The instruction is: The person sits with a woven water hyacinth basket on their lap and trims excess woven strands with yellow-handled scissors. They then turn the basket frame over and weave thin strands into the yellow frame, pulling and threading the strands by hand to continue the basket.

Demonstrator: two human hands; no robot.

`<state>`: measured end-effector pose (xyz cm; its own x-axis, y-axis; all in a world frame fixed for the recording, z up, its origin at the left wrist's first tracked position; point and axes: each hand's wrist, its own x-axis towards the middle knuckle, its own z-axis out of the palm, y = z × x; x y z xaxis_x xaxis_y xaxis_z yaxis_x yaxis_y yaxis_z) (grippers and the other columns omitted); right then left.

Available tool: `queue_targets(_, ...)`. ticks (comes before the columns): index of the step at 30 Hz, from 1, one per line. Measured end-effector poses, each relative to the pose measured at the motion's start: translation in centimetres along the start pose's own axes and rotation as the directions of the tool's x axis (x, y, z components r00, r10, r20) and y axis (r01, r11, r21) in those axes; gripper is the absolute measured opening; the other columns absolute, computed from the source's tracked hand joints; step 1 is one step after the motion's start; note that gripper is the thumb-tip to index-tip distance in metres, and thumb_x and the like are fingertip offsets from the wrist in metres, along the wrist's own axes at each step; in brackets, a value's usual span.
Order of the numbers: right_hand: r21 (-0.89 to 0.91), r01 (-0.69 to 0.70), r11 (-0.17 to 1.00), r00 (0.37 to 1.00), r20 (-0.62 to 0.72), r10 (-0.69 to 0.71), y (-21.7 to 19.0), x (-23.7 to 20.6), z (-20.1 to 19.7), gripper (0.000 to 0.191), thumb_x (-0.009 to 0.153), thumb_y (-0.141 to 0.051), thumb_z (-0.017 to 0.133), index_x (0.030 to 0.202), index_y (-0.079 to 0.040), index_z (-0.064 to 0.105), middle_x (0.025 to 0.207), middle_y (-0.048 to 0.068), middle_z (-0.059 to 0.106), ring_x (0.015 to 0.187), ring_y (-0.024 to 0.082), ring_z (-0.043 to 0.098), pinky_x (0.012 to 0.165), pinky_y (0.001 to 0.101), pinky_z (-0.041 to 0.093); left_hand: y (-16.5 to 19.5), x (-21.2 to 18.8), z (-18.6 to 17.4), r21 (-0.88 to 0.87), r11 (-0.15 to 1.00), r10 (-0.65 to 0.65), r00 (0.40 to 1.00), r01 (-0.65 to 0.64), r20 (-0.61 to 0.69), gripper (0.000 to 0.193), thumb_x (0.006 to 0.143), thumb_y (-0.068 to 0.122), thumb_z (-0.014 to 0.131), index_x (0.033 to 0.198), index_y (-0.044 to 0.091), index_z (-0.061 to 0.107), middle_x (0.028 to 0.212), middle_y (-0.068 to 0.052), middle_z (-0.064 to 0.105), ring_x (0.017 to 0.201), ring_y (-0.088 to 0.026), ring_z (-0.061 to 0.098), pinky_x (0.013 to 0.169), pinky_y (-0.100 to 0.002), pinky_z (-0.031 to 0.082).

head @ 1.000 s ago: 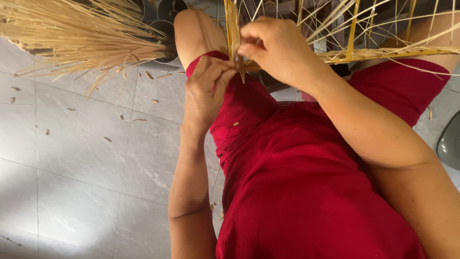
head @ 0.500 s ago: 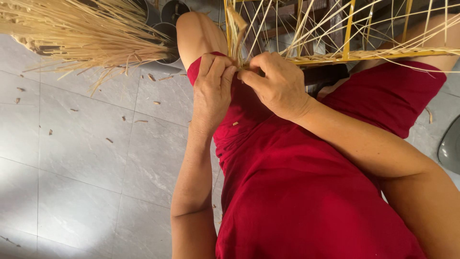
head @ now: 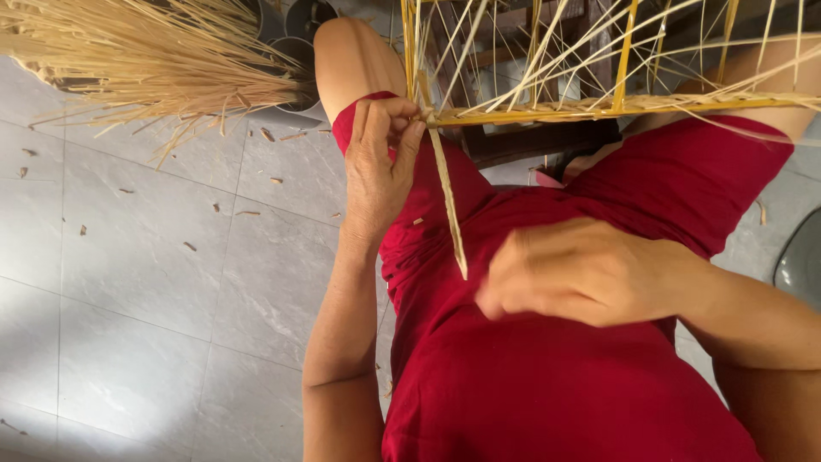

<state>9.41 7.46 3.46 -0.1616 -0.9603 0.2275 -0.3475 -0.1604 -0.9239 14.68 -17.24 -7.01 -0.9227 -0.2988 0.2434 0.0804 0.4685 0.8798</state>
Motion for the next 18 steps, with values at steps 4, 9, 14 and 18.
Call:
queue_targets(4,-0.500,-0.147,0.853,0.963,-0.271,0.007,5.0,2.4,1.2,0.038,0.092,0.003,0.072,0.127,-0.010,0.073,0.112,0.008,0.063,0.093,0.018,0.066,0.078,0.0281,0.060,0.2,0.0,0.2,0.014,1.000,0.003,1.000,-0.003,-0.012,0.015,0.102,0.001,0.070,0.115,0.003,0.063,0.107,-0.007,0.062,0.090,-0.017,0.068,0.081,-0.031,0.059)
queue_targets(9,-0.622,-0.040,0.782,0.938,-0.294,-0.185,10.3,4.4,2.6,0.018,0.094,-0.006,0.078,0.112,-0.008,0.073,0.108,0.010,0.061,0.091,0.021,0.064,0.076,0.0282,0.058,0.4,-0.1,0.1,0.023,0.999,-0.027,1.000,0.027,-0.004,0.015,0.100,0.002,0.071,0.113,0.004,0.063,0.105,-0.007,0.062,0.089,-0.016,0.068,0.079,-0.029,0.057)
queue_targets(14,-0.536,0.221,0.815,0.931,-0.134,-0.340,7.9,3.6,2.3,0.018,0.093,-0.006,0.077,0.109,0.000,0.074,0.105,0.007,0.065,0.091,0.019,0.066,0.073,0.0299,0.059,0.1,0.0,0.2,-0.019,0.999,-0.048,0.999,0.047,-0.007,0.016,0.100,0.001,0.070,0.113,0.004,0.063,0.104,-0.006,0.061,0.087,-0.014,0.067,0.077,-0.028,0.057)
queue_targets(18,-0.374,0.354,0.857,0.931,0.052,-0.362,4.5,1.8,3.5,0.019,0.089,-0.007,0.076,0.107,-0.001,0.075,0.103,0.008,0.066,0.089,0.020,0.069,0.070,0.0305,0.059,0.1,-0.1,0.4,-0.037,0.998,-0.060,0.998,0.059,-0.018,0.016,0.100,0.000,0.072,0.112,0.004,0.063,0.103,-0.006,0.061,0.086,-0.014,0.066,0.076,-0.028,0.057)
